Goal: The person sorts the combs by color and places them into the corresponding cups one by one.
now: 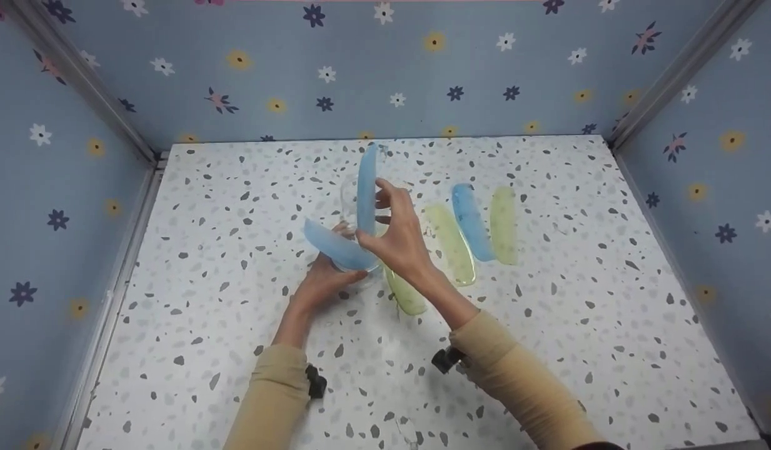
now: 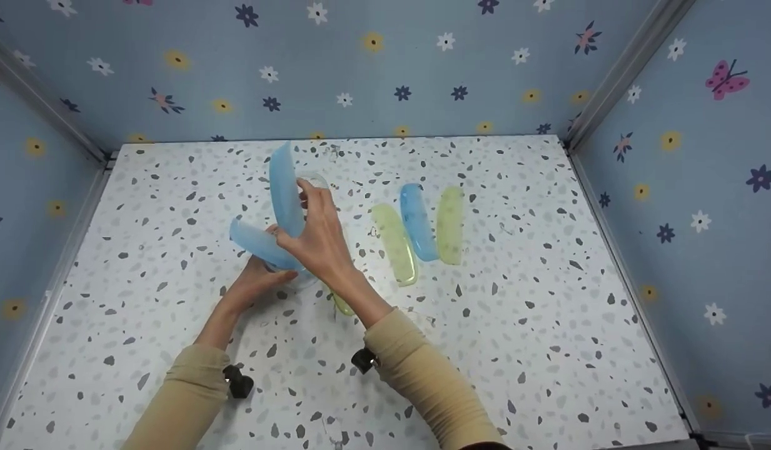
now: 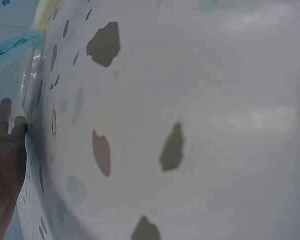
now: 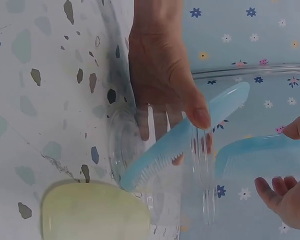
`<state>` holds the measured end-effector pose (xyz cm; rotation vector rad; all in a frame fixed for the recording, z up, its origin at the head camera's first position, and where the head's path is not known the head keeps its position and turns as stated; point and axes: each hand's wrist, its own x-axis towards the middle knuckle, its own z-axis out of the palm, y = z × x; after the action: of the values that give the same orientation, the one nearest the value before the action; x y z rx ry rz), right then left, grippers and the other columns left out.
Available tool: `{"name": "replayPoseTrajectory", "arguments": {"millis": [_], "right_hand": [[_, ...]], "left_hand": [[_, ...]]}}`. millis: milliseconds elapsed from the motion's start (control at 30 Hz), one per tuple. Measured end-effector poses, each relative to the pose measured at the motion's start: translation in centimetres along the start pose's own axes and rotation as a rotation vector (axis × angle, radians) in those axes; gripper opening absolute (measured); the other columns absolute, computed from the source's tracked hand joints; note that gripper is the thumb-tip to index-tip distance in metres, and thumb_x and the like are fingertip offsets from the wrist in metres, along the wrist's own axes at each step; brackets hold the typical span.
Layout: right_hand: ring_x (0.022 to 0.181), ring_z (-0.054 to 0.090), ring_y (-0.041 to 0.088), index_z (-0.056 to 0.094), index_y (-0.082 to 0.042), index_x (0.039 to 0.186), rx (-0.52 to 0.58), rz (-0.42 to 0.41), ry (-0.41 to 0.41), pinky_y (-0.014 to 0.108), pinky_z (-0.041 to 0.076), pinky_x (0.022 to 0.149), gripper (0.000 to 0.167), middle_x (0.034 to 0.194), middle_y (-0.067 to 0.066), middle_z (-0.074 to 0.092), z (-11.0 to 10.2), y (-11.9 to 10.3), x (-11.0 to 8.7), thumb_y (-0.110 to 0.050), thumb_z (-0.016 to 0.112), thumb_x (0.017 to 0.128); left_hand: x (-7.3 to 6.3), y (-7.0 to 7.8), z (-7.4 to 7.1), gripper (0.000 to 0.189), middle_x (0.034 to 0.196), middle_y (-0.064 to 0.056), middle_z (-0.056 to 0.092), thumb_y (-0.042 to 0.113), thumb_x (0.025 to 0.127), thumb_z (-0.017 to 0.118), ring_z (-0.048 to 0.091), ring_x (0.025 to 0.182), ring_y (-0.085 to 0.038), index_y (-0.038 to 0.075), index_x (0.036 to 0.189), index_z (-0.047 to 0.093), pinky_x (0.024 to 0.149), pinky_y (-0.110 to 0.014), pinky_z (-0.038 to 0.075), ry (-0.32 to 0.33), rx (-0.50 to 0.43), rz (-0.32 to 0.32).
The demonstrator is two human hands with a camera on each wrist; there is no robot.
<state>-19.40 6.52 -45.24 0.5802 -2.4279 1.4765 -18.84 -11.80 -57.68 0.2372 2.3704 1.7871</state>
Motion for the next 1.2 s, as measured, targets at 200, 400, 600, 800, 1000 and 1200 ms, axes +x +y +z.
{"name": "replayPoseTrajectory", "arguments": {"millis": [200,400,600,800,1000,1200], "right_hand": [[0.118,0.061,0.024,0.039,-0.005,0.153,-0.034,0.010,-0.053,0.036,0.060,0.102,0.082,0.131,0.015,0.055,0.9,0.7,-0.8,-0.013,0.079,0.081],[0.117,0.061,0.024,0.041,-0.006,0.152,-0.106,0.031,-0.057,0.043,0.056,0.104,0.081,0.130,0.012,0.057,1.2,1.2,-1.4,-0.015,0.078,0.080],[0.120,0.060,0.023,0.042,-0.009,0.151,-0.146,0.036,-0.102,0.040,0.056,0.103,0.079,0.130,0.013,0.058,1.6,1.4,-1.6,-0.017,0.077,0.081],[0.124,0.060,0.024,0.045,-0.010,0.150,-0.180,0.033,-0.122,0.041,0.055,0.104,0.077,0.133,0.015,0.058,1.5,1.7,-1.6,-0.019,0.079,0.082],[0.126,0.059,0.025,0.051,-0.016,0.148,-0.195,0.031,-0.115,0.040,0.056,0.103,0.069,0.136,0.010,0.057,1.1,2.1,-1.7,-0.026,0.080,0.086],[0.122,0.059,0.029,0.054,-0.014,0.147,-0.183,0.019,-0.085,0.042,0.055,0.102,0.065,0.132,0.010,0.057,0.5,2.7,-1.7,-0.024,0.079,0.088]], "left_hand": [[-0.1,-0.1,0.0,0.105,0.171,0.000,0.027,0.036,0.077,0.090,0.029,0.158,-0.030,0.027,0.162,0.028,0.132,-0.054,0.019,0.004,0.013,-0.021],[-0.5,-0.3,0.2,0.107,0.170,-0.001,0.030,0.036,0.080,0.088,0.031,0.157,-0.030,0.028,0.164,0.023,0.132,-0.054,0.020,-0.010,0.014,-0.024],[-1.1,-0.3,0.1,0.107,0.169,0.002,0.032,0.042,0.079,0.088,0.032,0.157,-0.028,0.036,0.163,0.021,0.132,-0.054,0.021,-0.003,-0.019,-0.028],[-0.9,-0.1,0.2,0.108,0.170,0.003,0.031,0.041,0.080,0.087,0.030,0.158,-0.028,0.038,0.163,0.019,0.132,-0.055,0.020,-0.011,-0.030,-0.027],[-0.9,0.2,0.1,0.108,0.168,-0.006,0.033,0.038,0.083,0.085,0.031,0.157,-0.032,0.029,0.165,0.015,0.131,-0.052,0.024,-0.019,-0.005,-0.083],[-0.1,0.0,0.2,0.099,0.170,0.008,0.026,0.034,0.079,0.089,0.023,0.160,-0.027,0.023,0.160,0.033,0.132,-0.051,0.021,0.010,-0.040,-0.014]]}}
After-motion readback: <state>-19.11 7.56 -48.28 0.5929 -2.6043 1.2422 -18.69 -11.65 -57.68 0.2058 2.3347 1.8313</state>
